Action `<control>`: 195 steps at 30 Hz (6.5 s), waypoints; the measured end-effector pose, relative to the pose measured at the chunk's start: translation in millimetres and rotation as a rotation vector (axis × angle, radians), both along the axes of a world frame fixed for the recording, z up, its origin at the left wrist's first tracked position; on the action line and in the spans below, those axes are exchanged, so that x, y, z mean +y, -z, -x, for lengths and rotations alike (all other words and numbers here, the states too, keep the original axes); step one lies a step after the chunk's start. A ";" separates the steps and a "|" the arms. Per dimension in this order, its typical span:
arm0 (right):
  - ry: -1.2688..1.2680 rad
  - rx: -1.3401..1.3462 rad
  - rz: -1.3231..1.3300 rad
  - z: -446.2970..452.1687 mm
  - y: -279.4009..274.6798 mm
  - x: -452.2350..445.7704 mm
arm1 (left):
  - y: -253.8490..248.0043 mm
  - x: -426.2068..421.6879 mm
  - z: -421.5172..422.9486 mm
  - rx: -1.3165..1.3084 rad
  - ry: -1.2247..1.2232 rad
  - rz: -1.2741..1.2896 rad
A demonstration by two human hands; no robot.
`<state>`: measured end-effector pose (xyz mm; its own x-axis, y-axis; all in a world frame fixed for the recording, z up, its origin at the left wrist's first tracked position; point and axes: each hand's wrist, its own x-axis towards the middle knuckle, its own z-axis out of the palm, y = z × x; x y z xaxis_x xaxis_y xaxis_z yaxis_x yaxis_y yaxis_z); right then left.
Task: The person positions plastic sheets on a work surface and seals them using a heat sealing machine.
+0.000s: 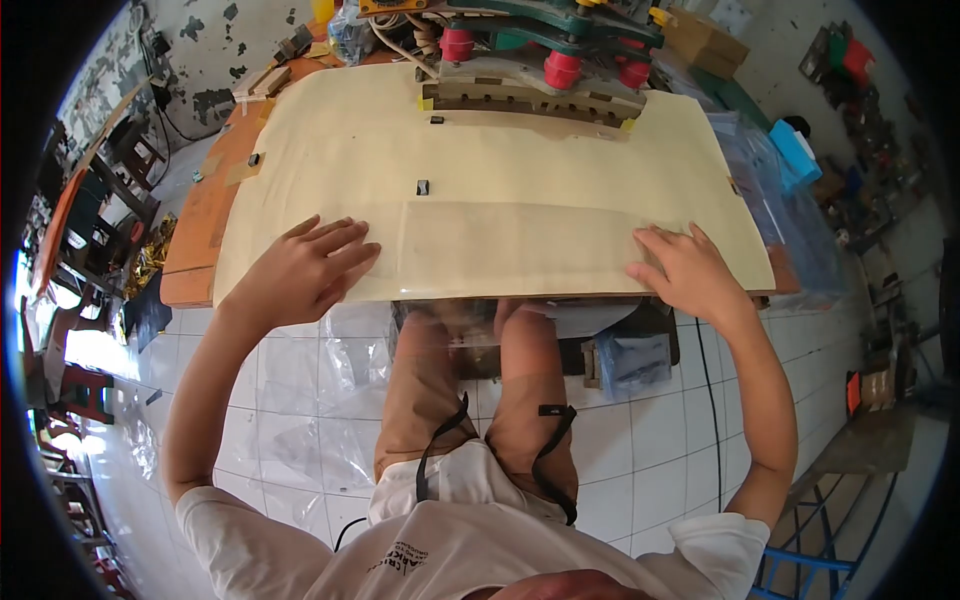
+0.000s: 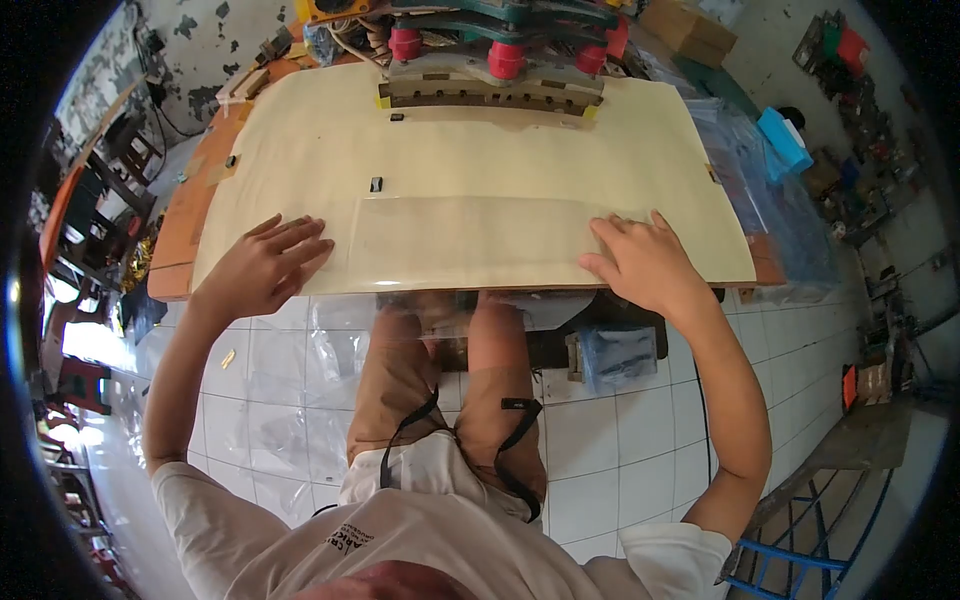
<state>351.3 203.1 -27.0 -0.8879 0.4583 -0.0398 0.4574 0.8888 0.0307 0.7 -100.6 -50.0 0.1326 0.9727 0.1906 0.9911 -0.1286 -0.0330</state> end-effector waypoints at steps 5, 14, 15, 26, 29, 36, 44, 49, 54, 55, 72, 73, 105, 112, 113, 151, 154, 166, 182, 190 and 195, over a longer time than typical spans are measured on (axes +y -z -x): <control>-0.167 -0.005 -0.241 -0.9 9.9 -4.3 | -0.1 0.9 -6.4 -0.003 -0.065 -0.018; 0.023 0.057 -0.442 12.5 7.6 -1.1 | 2.5 2.6 -4.3 0.005 -0.304 -0.088; 0.021 0.058 -0.446 12.9 3.4 3.9 | 2.3 2.3 -1.8 0.024 -0.395 -0.072; 0.578 0.437 -0.094 -40.3 -19.2 96.0 | -39.3 -7.6 39.8 -0.277 -0.720 -0.159; 0.548 0.457 0.050 -69.2 -5.9 139.7 | -43.9 -13.7 55.0 -0.285 -0.684 -0.148; 0.644 0.501 0.006 -98.0 -26.9 149.1 | -49.5 -28.6 102.7 -0.437 -0.703 -0.113; 0.572 0.833 0.438 -156.2 -10.3 205.5 | -25.3 -54.0 180.3 -0.953 -0.507 -0.190; 0.726 1.063 0.529 -148.8 0.9 209.1 | -16.7 -42.8 175.3 -1.101 -0.672 -0.332; 0.654 1.289 0.397 -141.5 38.8 274.5 | -2.8 -7.5 189.4 -1.131 -0.705 -0.407; 0.698 1.250 0.265 -135.9 41.0 286.3 | 0.8 1.9 196.3 -1.109 -0.738 -0.402; 1.099 0.953 -0.343 -28.6 48.8 259.7 | 62.8 54.1 236.9 -0.556 -0.917 -0.624; 1.055 0.933 -0.359 -22.1 43.9 251.0 | 58.0 53.3 232.5 -0.531 -0.936 -0.631; 0.790 0.193 -0.043 4.7 70.8 207.1 | 58.5 47.4 230.4 -0.484 -0.880 -0.636; 0.772 0.244 -0.115 -6.3 76.4 213.9 | 57.7 50.9 224.8 -0.416 -0.863 -0.653; 0.777 0.264 -0.121 -9.3 79.3 218.1 | 56.1 50.2 221.5 -0.424 -0.873 -0.640; 0.718 0.290 -0.065 -10.3 79.8 233.2 | 52.4 92.5 139.9 -0.180 -1.032 -0.111; 0.729 0.316 -0.032 -5.5 77.8 224.1 | 54.0 93.0 140.5 -0.160 -1.038 -0.111; 0.785 0.250 -0.082 -7.3 76.1 231.9 | 52.4 96.2 139.3 -0.142 -1.069 -0.075; 0.820 0.256 -0.082 -2.4 77.9 234.0 | 53.7 94.1 143.3 -0.173 -1.045 -0.079; 0.835 0.213 -0.138 -5.0 80.9 237.0 | 55.8 94.0 146.3 -0.123 -1.082 -0.063; 0.845 0.225 -0.134 -2.4 77.7 229.0 | 52.9 96.0 144.9 -0.124 -1.087 -0.030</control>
